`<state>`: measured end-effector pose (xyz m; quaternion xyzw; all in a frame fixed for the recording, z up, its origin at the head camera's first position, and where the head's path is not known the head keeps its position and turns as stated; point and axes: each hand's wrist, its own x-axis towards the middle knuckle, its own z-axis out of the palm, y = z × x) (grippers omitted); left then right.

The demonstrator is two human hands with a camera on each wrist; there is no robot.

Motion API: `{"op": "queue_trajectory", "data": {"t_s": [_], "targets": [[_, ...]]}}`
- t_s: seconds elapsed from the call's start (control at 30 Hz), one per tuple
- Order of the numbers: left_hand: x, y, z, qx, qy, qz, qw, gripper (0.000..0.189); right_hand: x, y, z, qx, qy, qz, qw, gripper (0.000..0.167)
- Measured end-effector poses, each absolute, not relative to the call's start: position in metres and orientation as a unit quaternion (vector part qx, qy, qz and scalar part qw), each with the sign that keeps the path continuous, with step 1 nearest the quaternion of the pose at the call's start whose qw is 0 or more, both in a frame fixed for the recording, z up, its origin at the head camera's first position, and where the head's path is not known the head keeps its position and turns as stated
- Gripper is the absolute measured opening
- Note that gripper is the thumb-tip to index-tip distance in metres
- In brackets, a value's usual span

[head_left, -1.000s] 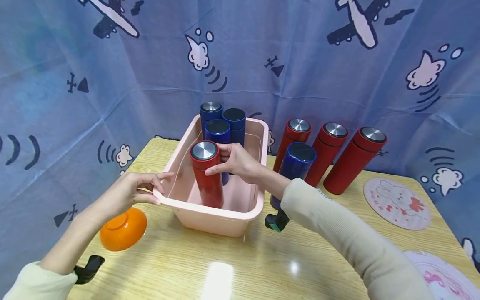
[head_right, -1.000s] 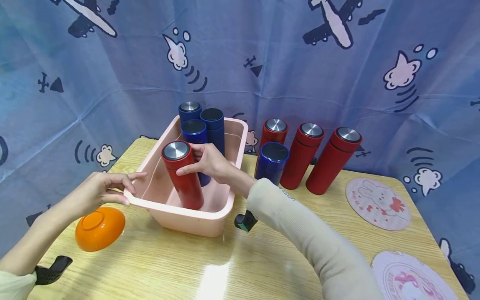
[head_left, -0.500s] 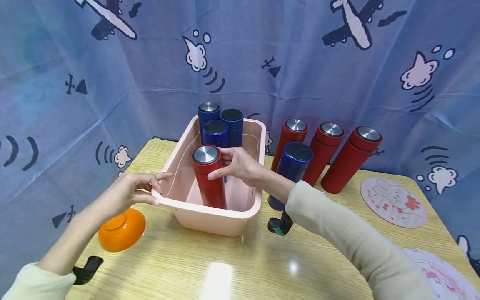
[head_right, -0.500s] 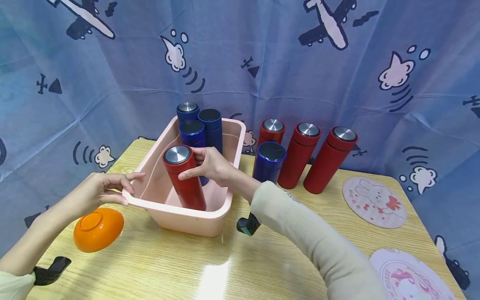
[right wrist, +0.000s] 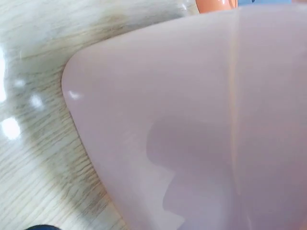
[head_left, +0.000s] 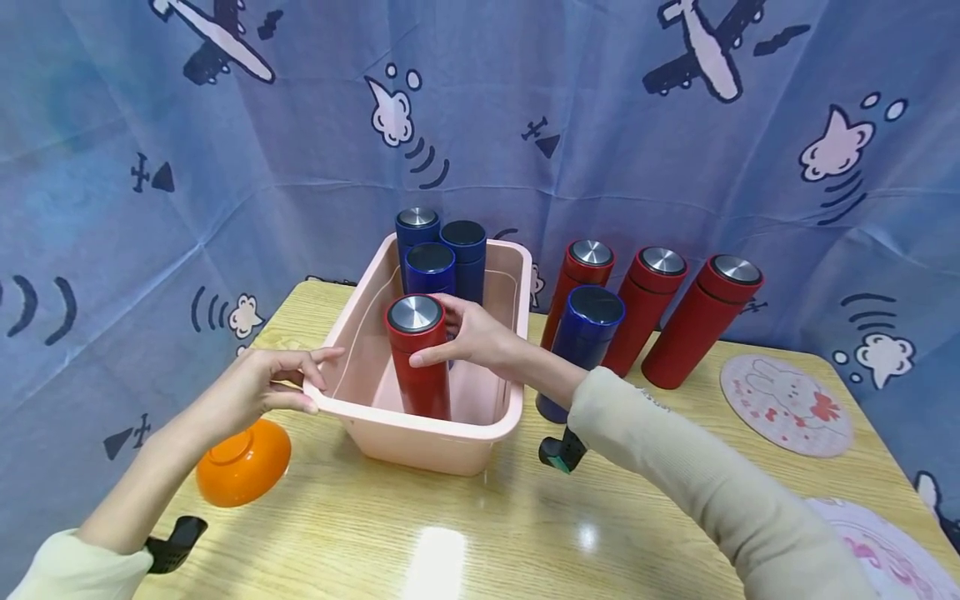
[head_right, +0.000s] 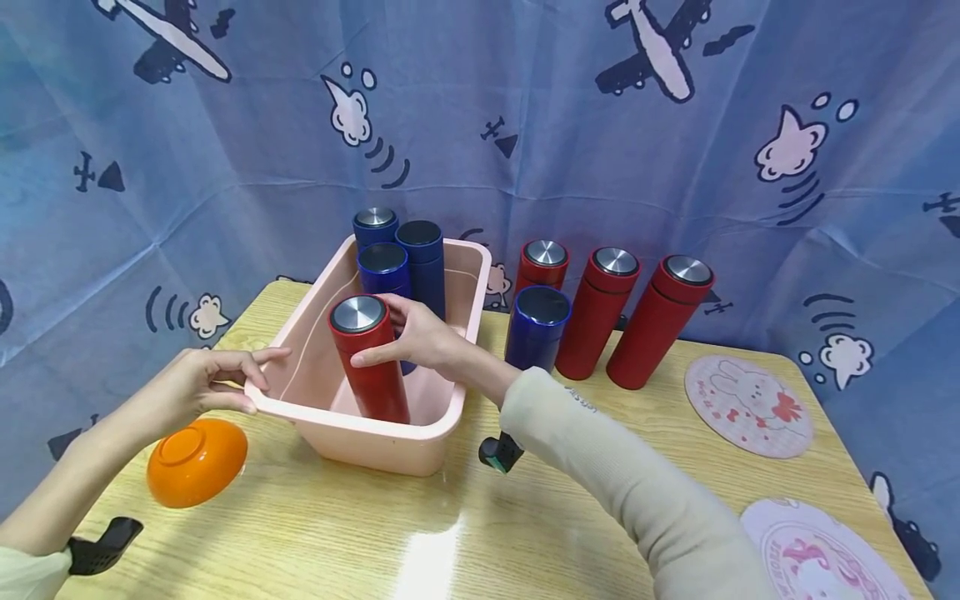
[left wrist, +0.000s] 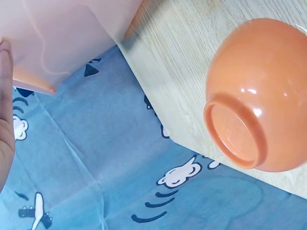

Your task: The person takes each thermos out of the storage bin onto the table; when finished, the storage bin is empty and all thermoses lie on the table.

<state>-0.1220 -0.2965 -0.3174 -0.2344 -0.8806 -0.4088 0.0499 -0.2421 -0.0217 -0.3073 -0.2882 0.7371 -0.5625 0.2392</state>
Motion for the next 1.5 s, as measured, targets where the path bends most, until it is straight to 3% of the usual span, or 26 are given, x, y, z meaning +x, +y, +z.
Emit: {"op": "queue_trajectory", "data": {"t_s": [0.4, 0.83, 1.5], "targets": [[-0.122, -0.294, -0.316, -0.232, -0.880, -0.412, 0.044, 0.021, -0.238, -0.016, -0.297, -0.285, 0.756, -0.563, 0.173, 0.063], [-0.122, -0.294, -0.316, -0.235, -0.879, -0.414, 0.042, 0.020, -0.230, -0.005, -0.273, -0.294, 0.761, -0.561, 0.137, 0.060], [-0.121, -0.295, -0.317, -0.233, -0.876, -0.420, 0.033, 0.018, -0.217, 0.026, -0.195, -0.295, 0.743, -0.598, 0.051, 0.050]]}}
